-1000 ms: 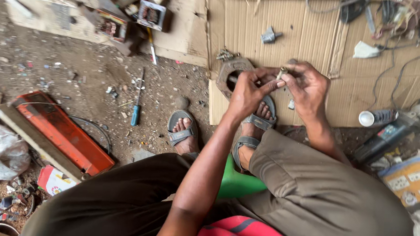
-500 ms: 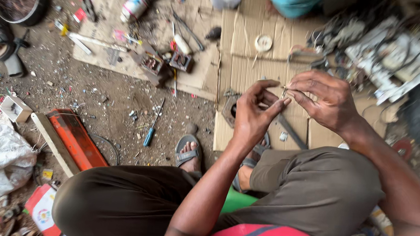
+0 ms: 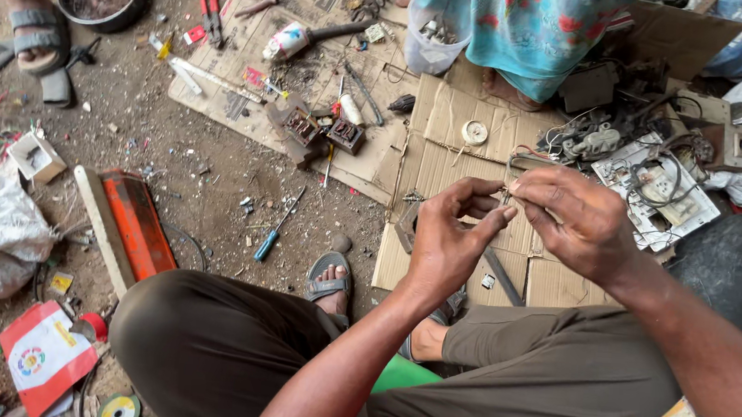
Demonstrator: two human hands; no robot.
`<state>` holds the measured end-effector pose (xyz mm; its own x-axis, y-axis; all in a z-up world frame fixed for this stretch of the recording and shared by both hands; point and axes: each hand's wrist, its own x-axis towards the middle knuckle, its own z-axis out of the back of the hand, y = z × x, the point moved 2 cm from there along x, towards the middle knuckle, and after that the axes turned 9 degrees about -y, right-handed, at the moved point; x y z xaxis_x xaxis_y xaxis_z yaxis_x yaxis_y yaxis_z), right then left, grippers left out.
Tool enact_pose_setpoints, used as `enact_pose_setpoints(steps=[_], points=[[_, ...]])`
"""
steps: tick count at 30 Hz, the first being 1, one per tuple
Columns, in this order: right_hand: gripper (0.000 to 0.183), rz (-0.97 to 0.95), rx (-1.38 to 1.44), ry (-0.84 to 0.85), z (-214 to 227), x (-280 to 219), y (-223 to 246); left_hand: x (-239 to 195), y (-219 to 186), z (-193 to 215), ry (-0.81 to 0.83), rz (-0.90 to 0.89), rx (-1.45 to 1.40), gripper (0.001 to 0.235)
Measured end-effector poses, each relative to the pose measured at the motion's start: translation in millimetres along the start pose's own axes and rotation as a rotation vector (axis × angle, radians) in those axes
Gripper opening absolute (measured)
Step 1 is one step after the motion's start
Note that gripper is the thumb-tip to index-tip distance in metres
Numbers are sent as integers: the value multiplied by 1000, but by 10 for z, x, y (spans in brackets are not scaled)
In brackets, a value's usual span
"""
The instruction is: The person sits on a low stool and uses a hammer and a metal anvil to break apart small electronic components. They repeatedly strike the components, separate the pieces by hand, and place the resulting parts into a plastic container.
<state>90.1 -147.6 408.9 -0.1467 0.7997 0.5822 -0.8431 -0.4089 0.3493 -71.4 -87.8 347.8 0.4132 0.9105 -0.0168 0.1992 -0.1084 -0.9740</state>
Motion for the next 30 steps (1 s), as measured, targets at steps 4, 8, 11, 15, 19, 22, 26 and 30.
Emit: enact_pose_setpoints(steps=[4, 8, 11, 15, 19, 22, 26, 30], points=[[29, 40, -66, 26, -169, -55, 151, -128, 97, 146, -23, 130, -161, 31], [41, 161, -129, 134, -282, -219, 273, -346, 303, 276, 27, 303, -285, 29], [42, 222, -130, 150, -392, -269, 244, -377, 453, 293, 30, 375, -329, 30], [37, 137, -103, 170, -473, -389, 218, -420, 581, 282, -2, 434, -390, 32], [24, -143, 65, 87, -555, -464, 204, -444, 530, 309, -17, 412, -342, 34], [19, -268, 114, -15, -594, -507, 221, -429, 462, 334, 1, 307, -166, 31], [19, -294, 97, -41, -603, -546, 246, -432, 439, 333, 13, 298, -188, 29], [20, -194, 32, -72, -640, -556, 222, -455, 490, 311, -12, 412, -357, 28]])
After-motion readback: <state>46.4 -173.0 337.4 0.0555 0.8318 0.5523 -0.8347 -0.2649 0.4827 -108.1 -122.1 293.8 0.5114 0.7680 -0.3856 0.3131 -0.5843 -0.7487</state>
